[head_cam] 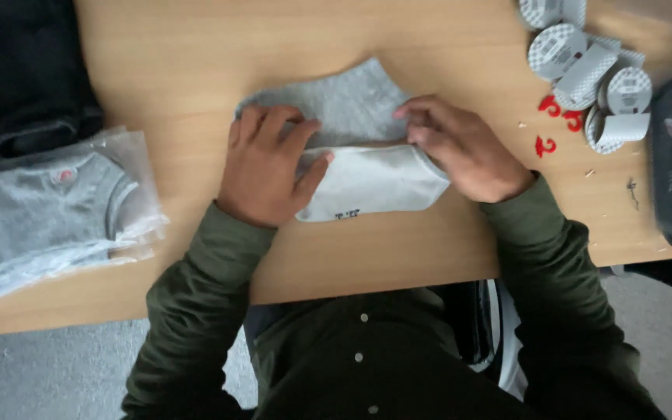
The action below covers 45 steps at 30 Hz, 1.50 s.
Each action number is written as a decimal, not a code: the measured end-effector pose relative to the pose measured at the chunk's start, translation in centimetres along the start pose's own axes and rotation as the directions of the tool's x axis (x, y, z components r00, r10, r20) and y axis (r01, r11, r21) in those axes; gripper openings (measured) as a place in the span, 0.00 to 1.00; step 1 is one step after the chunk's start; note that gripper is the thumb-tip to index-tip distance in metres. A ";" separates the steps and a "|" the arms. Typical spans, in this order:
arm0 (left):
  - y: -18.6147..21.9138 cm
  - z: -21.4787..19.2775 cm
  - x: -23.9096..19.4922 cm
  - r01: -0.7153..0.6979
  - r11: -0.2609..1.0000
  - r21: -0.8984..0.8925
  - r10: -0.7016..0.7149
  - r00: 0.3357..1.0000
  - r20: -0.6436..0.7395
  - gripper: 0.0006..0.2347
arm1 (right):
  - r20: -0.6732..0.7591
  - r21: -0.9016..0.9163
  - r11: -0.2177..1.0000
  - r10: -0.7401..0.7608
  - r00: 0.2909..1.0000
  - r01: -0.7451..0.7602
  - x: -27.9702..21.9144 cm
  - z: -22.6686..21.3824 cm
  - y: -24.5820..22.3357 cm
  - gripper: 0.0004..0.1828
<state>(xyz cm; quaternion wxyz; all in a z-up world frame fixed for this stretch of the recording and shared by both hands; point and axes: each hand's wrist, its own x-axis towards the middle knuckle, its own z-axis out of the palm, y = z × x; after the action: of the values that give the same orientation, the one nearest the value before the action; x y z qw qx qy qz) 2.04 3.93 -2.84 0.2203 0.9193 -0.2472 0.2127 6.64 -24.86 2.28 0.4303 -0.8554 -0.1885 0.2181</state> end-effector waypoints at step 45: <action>4.0 1.2 0.9 0.005 0.792 -0.611 0.055 0.995 0.079 0.00 | -0.694 0.356 0.863 -0.013 0.720 0.359 -8.1 8.5 1.0 0.11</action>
<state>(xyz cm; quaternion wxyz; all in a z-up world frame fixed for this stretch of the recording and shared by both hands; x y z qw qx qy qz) 0.88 -0.08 -2.16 0.4904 0.8046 -0.3246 0.0818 -4.56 -24.02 -1.32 0.6813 -0.7217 -0.0506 -0.1117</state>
